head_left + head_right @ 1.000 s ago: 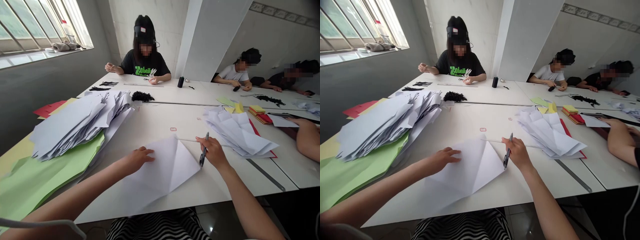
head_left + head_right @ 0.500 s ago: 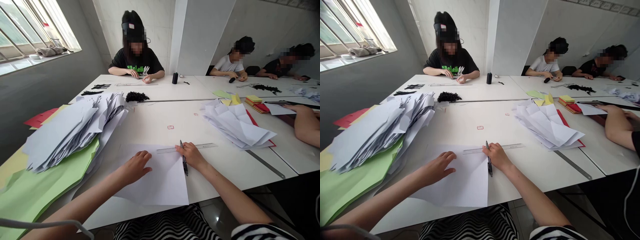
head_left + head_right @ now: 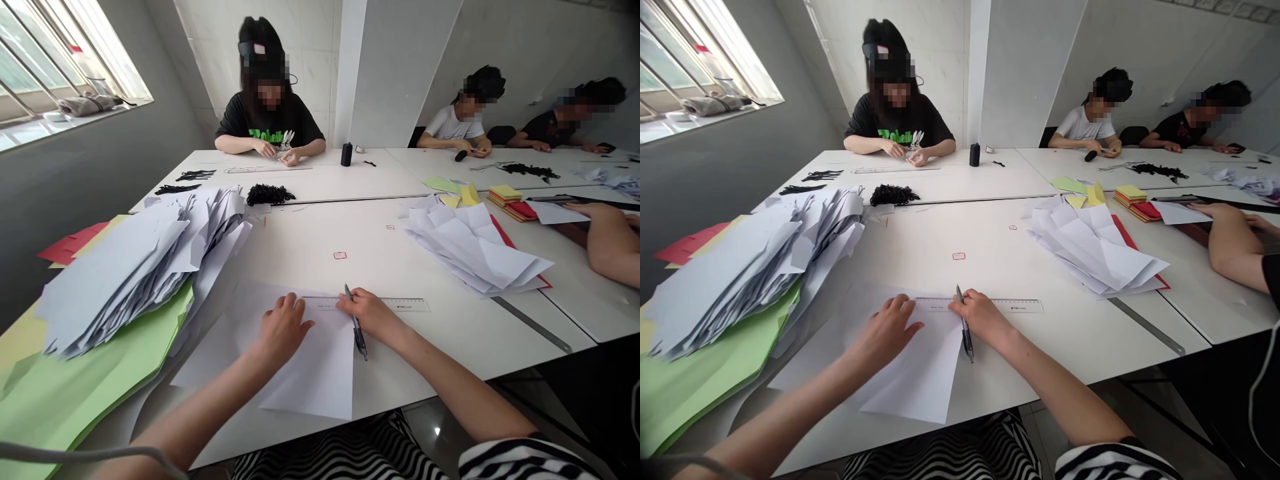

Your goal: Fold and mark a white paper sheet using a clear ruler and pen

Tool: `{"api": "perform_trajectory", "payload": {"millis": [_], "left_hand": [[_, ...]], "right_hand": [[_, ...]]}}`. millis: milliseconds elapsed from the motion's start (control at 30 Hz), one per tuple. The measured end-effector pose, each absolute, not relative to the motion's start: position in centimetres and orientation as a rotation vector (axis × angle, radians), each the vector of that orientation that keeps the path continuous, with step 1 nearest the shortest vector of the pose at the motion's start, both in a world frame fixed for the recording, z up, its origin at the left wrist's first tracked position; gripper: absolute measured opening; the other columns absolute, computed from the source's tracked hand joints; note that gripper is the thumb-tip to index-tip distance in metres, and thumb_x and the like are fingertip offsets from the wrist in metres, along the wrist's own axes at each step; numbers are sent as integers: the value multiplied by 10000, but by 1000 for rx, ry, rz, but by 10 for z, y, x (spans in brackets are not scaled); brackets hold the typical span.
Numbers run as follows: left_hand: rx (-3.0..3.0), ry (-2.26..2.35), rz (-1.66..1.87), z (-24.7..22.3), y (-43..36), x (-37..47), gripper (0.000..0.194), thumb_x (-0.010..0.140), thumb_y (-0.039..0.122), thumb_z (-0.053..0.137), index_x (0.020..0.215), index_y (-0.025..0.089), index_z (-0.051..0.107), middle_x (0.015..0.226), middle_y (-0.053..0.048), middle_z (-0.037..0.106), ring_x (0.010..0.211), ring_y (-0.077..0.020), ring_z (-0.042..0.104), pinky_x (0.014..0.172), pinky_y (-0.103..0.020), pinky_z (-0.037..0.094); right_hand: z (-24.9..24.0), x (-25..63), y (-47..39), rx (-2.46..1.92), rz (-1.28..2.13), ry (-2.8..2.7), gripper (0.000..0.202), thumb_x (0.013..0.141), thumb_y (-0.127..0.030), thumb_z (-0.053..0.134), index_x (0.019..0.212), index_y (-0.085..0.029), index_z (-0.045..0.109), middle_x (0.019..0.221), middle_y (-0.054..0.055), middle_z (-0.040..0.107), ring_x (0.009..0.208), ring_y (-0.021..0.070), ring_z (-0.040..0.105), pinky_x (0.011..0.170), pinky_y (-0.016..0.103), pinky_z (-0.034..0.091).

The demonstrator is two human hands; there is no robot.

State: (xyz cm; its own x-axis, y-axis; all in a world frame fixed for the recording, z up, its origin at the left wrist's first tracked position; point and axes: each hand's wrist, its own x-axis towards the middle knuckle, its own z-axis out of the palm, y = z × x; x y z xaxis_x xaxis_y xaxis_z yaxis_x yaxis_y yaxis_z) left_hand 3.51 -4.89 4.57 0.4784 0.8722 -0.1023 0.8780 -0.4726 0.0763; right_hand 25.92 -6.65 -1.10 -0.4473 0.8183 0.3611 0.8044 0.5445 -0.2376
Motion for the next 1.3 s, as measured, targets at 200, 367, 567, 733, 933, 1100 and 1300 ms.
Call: {"api": "perform_trajectory", "payload": {"millis": [200, 367, 567, 733, 933, 1100, 1300], "left_hand": [[2813, 1231, 346, 7, -64, 44, 434, 858, 392, 453, 1269, 257, 421, 1319, -72, 438, 1207, -273, 376, 958, -463, 309], [2847, 1233, 411, -6, -62, 35, 481, 860, 446, 425, 1292, 234, 413, 1351, -75, 414, 1243, -276, 347, 982, -444, 304], [2869, 1277, 398, -8, -62, 24, 599, 828, 559, 399, 1290, 179, 419, 1365, -105, 396, 1269, -300, 318, 997, -444, 309], [2887, 1318, 386, -12, -63, 16, 644, 820, 587, 386, 1304, 164, 404, 1386, -114, 369, 1291, -304, 286, 1014, -450, 291], [2870, 1354, 397, -15, -66, 15, 680, 817, 592, 382, 1329, 145, 373, 1410, -123, 327, 1310, -305, 248, 1035, -464, 252], [2885, 1317, 374, -9, -76, 25, 656, 821, 569, 402, 1332, 160, 374, 1409, -113, 332, 1296, -300, 276, 1012, -450, 283], [2834, 1311, 305, 2, -79, 52, 595, 821, 570, 400, 1276, 190, 455, 1364, -100, 407, 1241, -290, 355, 952, -450, 336]], "right_hand": [[-8, 258, -85, -1302, 182, -2279, 308, 825, -145, 529, 1123, -220, 552, 1153, 74, 589, 1026, 219, 527, 866, 399, 456], [-7, 251, -122, -1308, 310, -2193, 333, 814, -198, 566, 1144, -236, 535, 1171, 71, 586, 1126, 223, 503, 917, 409, 447], [-21, 249, -144, -1325, 277, -2164, 267, 809, -205, 577, 1074, -212, 547, 1215, 81, 563, 1168, 236, 478, 953, 446, 426], [-20, 264, -142, -1297, 345, -2207, 223, 830, -208, 551, 1052, -214, 539, 1220, 74, 559, 1186, 214, 459, 955, 409, 438], [-19, 272, -144, -1328, 324, -2271, 202, 840, -190, 524, 1041, -215, 537, 1216, 67, 558, 1173, 218, 467, 953, 407, 440], [-20, 287, -148, -1375, 235, -2250, 273, 852, -193, 504, 1124, -219, 510, 1178, 75, 580, 1125, 210, 507, 920, 392, 460], [-10, 295, -146, -1498, -3, -2179, 200, 852, -206, 509, 1045, -186, 559, 899, 73, 660, 891, 201, 590, 781, 358, 465]]}}
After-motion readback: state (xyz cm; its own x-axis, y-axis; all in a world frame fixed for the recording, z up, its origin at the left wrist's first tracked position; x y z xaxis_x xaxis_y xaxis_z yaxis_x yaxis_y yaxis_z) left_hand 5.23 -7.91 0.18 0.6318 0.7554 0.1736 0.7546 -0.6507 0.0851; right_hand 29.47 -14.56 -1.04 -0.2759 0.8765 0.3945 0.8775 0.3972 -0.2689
